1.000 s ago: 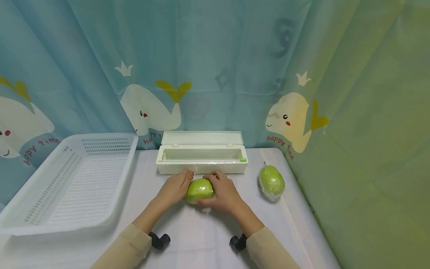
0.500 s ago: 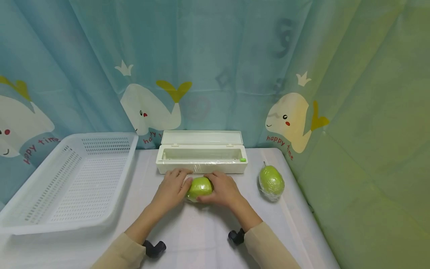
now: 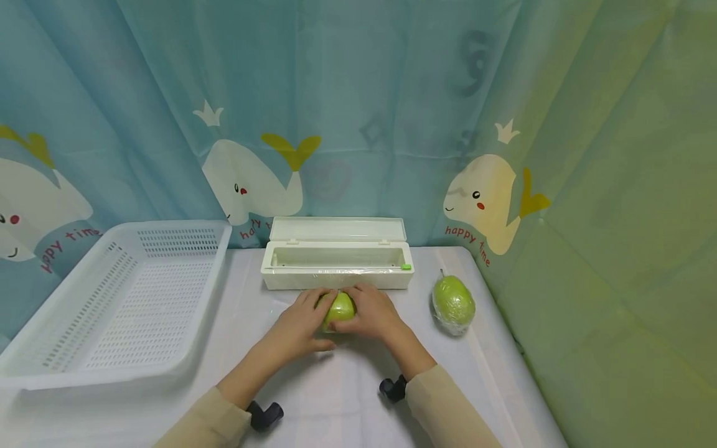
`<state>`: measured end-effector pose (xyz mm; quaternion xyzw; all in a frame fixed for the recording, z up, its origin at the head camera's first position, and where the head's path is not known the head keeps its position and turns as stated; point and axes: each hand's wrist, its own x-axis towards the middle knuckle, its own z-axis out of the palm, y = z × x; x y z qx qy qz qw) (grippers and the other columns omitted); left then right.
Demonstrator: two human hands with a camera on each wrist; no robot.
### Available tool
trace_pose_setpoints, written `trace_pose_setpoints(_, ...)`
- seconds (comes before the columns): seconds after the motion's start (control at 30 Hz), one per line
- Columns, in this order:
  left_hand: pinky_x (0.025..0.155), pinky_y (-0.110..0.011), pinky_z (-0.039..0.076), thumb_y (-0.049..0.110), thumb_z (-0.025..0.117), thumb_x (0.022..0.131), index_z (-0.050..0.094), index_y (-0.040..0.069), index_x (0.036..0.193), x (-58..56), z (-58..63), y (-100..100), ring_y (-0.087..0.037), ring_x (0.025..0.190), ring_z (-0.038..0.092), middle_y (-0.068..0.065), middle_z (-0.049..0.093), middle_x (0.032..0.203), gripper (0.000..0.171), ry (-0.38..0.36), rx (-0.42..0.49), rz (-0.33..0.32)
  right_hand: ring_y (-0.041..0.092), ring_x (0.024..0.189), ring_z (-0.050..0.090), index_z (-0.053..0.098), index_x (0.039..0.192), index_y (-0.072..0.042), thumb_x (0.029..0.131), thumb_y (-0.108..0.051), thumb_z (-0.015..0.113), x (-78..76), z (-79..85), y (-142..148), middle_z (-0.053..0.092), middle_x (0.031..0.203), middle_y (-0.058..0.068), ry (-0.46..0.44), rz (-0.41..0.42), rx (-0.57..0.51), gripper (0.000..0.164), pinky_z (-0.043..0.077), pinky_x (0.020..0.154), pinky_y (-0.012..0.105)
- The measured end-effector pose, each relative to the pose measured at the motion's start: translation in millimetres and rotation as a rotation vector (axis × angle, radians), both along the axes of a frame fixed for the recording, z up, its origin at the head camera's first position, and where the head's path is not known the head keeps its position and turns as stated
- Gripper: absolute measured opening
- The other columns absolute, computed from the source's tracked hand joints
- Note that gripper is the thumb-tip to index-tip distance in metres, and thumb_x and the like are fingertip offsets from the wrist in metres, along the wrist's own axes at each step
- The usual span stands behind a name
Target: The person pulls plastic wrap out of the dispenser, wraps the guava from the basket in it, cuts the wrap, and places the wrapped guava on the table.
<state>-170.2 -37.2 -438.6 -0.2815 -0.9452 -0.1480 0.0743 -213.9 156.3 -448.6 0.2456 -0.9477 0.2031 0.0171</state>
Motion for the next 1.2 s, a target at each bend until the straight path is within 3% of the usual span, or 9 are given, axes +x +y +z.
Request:
trace_pose_setpoints(0.2, 0.101, -0.045, 0.048, 0.039, 0.091, 0.069, 0.042, 0.004, 0.146, -6.2, -3.5, 3, -0.035, 0.125, 0.048, -0.021, 0.05, 0.136, 0.098, 0.006, 0.025, 0.02, 0.018, 0.097, 0.057, 0.061, 0.133, -0.012, 0.074, -0.06, 0.073, -0.1, -4.6, 0, 0.066, 0.12, 0.005, 0.009, 0.003, -0.035, 0.076, 0.048, 0.072, 0.033)
trace_pose_setpoints(0.47, 0.101, -0.042, 0.048, 0.034, 0.091, 0.069, 0.045, 0.003, 0.144, -14.0, -6.6, 5, -0.032, 0.12, 0.052, -0.017, 0.056, 0.13, 0.093, 0.083, -0.049, 0.021, 0.018, 0.093, 0.058, 0.052, 0.138, -0.009, 0.073, -0.055, 0.078, 0.7, -11.8, -1, 0.065, 0.122, 0.008, -0.01, -0.066, -0.149, 0.085, 0.049, 0.073, 0.033)
trace_pose_setpoints(0.67, 0.099, -0.042, 0.049, 0.034, 0.093, 0.067, 0.046, 0.004, 0.142, -19.1, -7.3, 6, -0.03, 0.117, 0.052, -0.015, 0.056, 0.128, 0.093, 0.079, -0.061, 0.027, 0.013, 0.079, 0.054, 0.056, 0.122, -0.011, 0.073, -0.052, 0.08, -0.4, -12.8, -1, 0.064, 0.098, 0.001, 0.027, -0.059, -0.18, 0.068, 0.047, 0.064, 0.028)
trace_pose_setpoints(0.83, 0.096, -0.043, 0.05, 0.032, 0.094, 0.065, 0.045, 0.006, 0.142, -22.8, -7.1, 7, -0.031, 0.118, 0.052, -0.016, 0.056, 0.129, 0.094, 0.054, -0.059, 0.035, 0.013, 0.079, 0.054, 0.056, 0.123, -0.013, 0.077, -0.052, 0.077, -0.9, -13.4, 0, 0.064, 0.099, 0.0, 0.06, -0.053, -0.158, 0.063, 0.045, 0.064, 0.028)
trace_pose_setpoints(1.03, 0.096, -0.045, 0.051, 0.027, 0.094, 0.065, 0.046, 0.007, 0.141, -27.3, -9.6, 7, -0.033, 0.119, 0.051, -0.018, 0.051, 0.132, 0.093, 0.001, -0.014, 0.07, 0.022, 0.1, 0.06, 0.057, 0.135, -0.014, 0.084, -0.058, 0.071, 1.9, -11.5, 2, 0.063, 0.123, 0.007, 0.104, -0.05, -0.076, 0.069, 0.051, 0.079, 0.039)
trace_pose_setpoints(1.2, 0.088, -0.045, 0.054, 0.024, 0.096, 0.062, 0.05, 0.006, 0.135, -30.2, -11.0, 5, -0.032, 0.113, 0.054, -0.017, 0.048, 0.126, 0.088, 0.029, 0.041, 0.079, 0.032, 0.119, 0.058, 0.049, 0.145, -0.015, 0.082, -0.061, 0.072, 4.6, -13.6, 8, 0.058, 0.137, 0.01, 0.119, -0.072, -0.033, 0.082, 0.049, 0.097, 0.049)
